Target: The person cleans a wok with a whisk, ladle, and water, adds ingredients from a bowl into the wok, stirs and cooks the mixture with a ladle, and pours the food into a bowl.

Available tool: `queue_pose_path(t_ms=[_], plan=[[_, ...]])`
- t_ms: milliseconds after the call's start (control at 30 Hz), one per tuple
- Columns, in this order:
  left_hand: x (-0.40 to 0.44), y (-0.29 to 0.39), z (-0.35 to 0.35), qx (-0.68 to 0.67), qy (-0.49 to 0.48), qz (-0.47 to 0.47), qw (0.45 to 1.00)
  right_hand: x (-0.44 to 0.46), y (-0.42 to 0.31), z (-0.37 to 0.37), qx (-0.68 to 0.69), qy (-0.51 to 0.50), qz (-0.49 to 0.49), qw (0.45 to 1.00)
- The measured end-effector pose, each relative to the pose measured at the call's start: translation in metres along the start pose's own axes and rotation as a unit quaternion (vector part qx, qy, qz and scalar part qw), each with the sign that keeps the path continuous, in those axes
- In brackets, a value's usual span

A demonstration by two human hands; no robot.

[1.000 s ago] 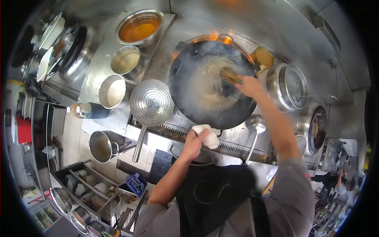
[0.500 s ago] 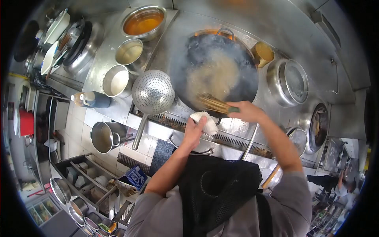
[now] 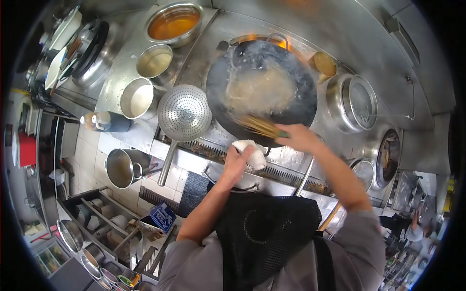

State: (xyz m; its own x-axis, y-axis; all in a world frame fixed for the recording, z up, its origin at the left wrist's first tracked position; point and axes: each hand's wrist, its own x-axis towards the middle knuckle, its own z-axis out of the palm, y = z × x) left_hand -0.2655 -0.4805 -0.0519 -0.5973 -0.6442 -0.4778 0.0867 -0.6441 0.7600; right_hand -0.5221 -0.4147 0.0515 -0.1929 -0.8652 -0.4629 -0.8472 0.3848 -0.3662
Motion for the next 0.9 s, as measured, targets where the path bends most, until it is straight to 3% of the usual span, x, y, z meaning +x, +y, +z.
queue_pose_path(t_ms=[67, 133, 200, 267, 333, 400, 467, 533, 600, 667, 700, 733, 800, 900], plan=[[-0.002, 0.008, 0.001, -0.026, -0.018, -0.021, 0.999, -0.004, 0.053, -0.051, -0.045, -0.08, 0.061, 0.994], [0.001, 0.02, 0.004, -0.051, -0.034, -0.039, 0.997, 0.027, 0.088, -0.083, -0.106, 0.006, 0.048, 0.993], [-0.003, 0.027, 0.007, -0.07, -0.055, -0.044, 0.995, 0.08, 0.063, -0.067, -0.041, 0.082, 0.038, 0.995], [-0.002, 0.022, 0.007, -0.075, -0.053, -0.029, 0.995, 0.12, 0.027, -0.017, -0.057, 0.063, 0.125, 0.989], [-0.002, 0.023, 0.005, -0.073, -0.049, -0.046, 0.995, 0.1, -0.001, 0.025, -0.021, 0.152, 0.059, 0.986], [0.0, 0.012, 0.0, -0.07, -0.037, -0.048, 0.996, 0.049, -0.015, 0.015, -0.045, 0.065, 0.086, 0.993], [0.0, 0.005, -0.003, -0.016, 0.001, -0.033, 0.999, 0.019, 0.019, -0.003, -0.125, 0.021, 0.143, 0.982], [-0.001, 0.013, -0.002, 0.019, 0.002, -0.045, 0.999, 0.021, 0.042, -0.036, -0.158, 0.055, 0.209, 0.964], [-0.003, 0.016, 0.002, -0.07, 0.0, -0.074, 0.995, 0.063, 0.061, -0.046, -0.136, 0.146, 0.204, 0.959], [-0.004, 0.015, 0.001, -0.074, 0.004, -0.073, 0.995, 0.137, 0.088, -0.012, -0.089, 0.232, 0.135, 0.959], [-0.004, 0.016, 0.001, -0.084, -0.005, -0.083, 0.993, 0.142, 0.056, -0.013, 0.107, 0.209, 0.166, 0.958], [-0.003, 0.017, 0.001, -0.093, -0.016, -0.092, 0.991, 0.147, 0.01, -0.013, 0.299, 0.177, 0.189, 0.918], [-0.006, 0.014, 0.001, -0.105, -0.011, -0.087, 0.991, 0.164, -0.016, 0.018, 0.413, 0.19, 0.159, 0.876], [-0.004, 0.011, 0.004, -0.13, -0.005, -0.08, 0.988, 0.14, -0.054, 0.032, 0.448, 0.155, 0.143, 0.869]])
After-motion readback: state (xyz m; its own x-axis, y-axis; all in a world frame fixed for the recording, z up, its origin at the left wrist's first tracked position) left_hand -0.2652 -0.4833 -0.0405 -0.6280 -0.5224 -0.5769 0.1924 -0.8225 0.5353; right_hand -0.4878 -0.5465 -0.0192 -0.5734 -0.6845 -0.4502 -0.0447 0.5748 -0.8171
